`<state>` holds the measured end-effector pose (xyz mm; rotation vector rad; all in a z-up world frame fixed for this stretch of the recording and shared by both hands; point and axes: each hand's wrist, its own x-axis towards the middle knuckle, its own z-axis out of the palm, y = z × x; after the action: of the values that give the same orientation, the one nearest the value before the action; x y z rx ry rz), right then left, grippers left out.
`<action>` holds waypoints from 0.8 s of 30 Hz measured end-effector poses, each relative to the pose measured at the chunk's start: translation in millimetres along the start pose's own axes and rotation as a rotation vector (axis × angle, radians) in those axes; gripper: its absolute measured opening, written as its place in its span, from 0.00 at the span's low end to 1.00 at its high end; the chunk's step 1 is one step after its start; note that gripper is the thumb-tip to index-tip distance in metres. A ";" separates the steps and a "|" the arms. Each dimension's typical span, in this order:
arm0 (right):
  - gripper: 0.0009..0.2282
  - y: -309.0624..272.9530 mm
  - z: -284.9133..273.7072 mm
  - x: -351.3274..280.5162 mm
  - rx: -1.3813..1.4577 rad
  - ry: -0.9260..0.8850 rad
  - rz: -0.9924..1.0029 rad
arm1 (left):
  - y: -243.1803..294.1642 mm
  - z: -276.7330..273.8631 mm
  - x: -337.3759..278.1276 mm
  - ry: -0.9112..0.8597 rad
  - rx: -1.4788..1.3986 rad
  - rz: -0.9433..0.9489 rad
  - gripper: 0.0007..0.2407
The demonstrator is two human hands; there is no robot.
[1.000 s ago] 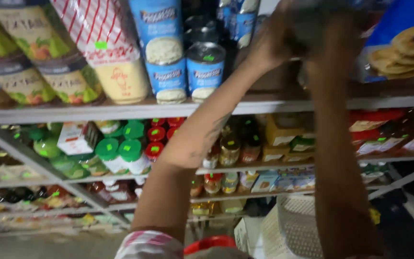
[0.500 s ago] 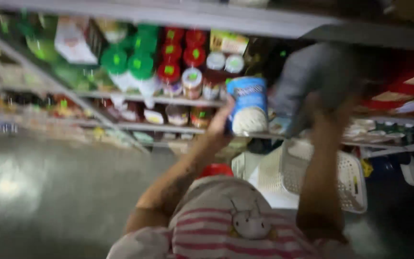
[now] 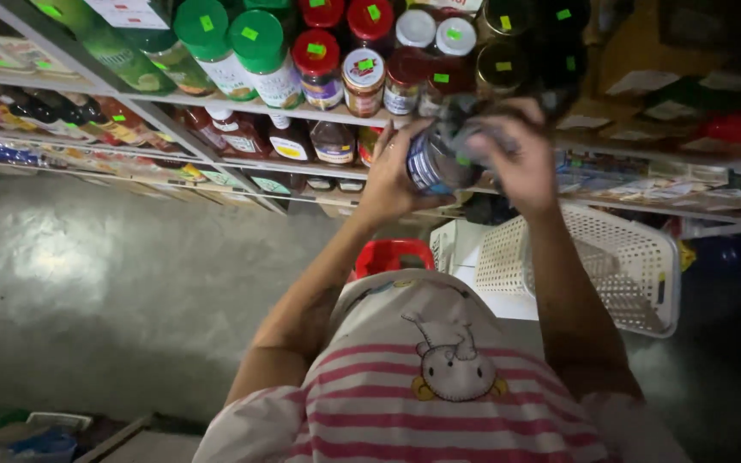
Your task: Wiping dust off canned food items on a shelf using a cloth.
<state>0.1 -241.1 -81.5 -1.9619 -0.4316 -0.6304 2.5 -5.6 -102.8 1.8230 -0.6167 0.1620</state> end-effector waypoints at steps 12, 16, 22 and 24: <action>0.06 -50.7 -2.7 5.3 -0.525 -0.223 -0.258 | 8.4 -17.6 15.8 0.218 -0.089 0.301 0.37; 0.05 -53.8 23.8 19.8 -0.454 -0.123 -0.249 | 5.8 -5.0 15.8 0.255 0.015 0.423 0.35; 0.08 -95.0 33.6 31.0 -0.450 -0.243 -0.368 | 1.7 -14.0 20.9 0.187 -0.048 0.246 0.30; 0.08 -88.8 24.9 37.0 -0.472 -0.259 -0.367 | 12.9 -19.6 19.3 0.146 -0.258 0.117 0.25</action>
<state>-12.6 -178.0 -5.8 -2.4522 -0.8817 -0.7610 16.4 3.3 -77.2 1.5132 -0.6111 0.2786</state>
